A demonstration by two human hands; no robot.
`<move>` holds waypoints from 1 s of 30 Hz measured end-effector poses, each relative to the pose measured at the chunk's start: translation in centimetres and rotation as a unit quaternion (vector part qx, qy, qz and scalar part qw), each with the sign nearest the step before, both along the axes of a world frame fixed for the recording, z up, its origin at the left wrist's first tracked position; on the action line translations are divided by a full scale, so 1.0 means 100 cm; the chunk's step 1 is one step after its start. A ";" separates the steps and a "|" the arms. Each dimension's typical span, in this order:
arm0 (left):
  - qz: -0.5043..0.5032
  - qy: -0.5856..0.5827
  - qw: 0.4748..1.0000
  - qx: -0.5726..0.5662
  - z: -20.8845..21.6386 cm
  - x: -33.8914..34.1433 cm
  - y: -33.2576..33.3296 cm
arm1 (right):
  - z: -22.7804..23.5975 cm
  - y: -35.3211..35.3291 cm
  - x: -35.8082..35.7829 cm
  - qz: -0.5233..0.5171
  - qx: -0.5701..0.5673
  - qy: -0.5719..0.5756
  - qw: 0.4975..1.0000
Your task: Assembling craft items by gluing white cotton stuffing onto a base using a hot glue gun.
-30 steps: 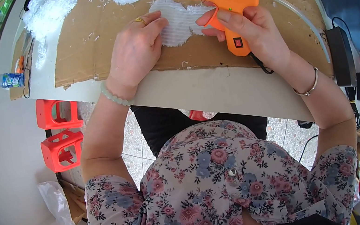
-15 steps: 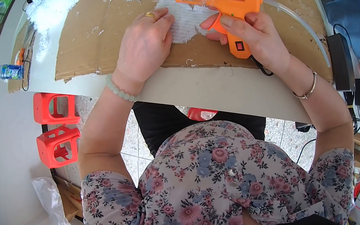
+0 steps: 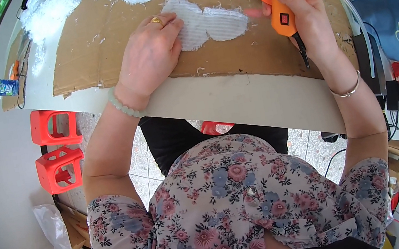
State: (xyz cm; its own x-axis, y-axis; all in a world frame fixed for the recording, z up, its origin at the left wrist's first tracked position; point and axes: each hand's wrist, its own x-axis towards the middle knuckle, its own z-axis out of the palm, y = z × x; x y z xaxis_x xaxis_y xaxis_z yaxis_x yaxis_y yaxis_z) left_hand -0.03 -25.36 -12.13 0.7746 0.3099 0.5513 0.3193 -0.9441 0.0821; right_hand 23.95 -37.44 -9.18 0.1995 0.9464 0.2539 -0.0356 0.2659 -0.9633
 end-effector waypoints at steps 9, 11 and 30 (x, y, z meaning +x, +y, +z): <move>0.004 0.004 1.000 0.002 0.001 0.000 0.000 | -0.006 0.001 -0.019 0.008 -0.035 0.000 0.999; 0.006 0.004 1.000 0.000 0.002 -0.001 0.000 | -0.008 0.003 -0.020 0.016 -0.039 -0.006 0.999; -0.018 -0.102 0.995 0.002 0.009 -0.005 0.010 | -0.019 0.004 -0.021 0.028 -0.079 -0.022 0.996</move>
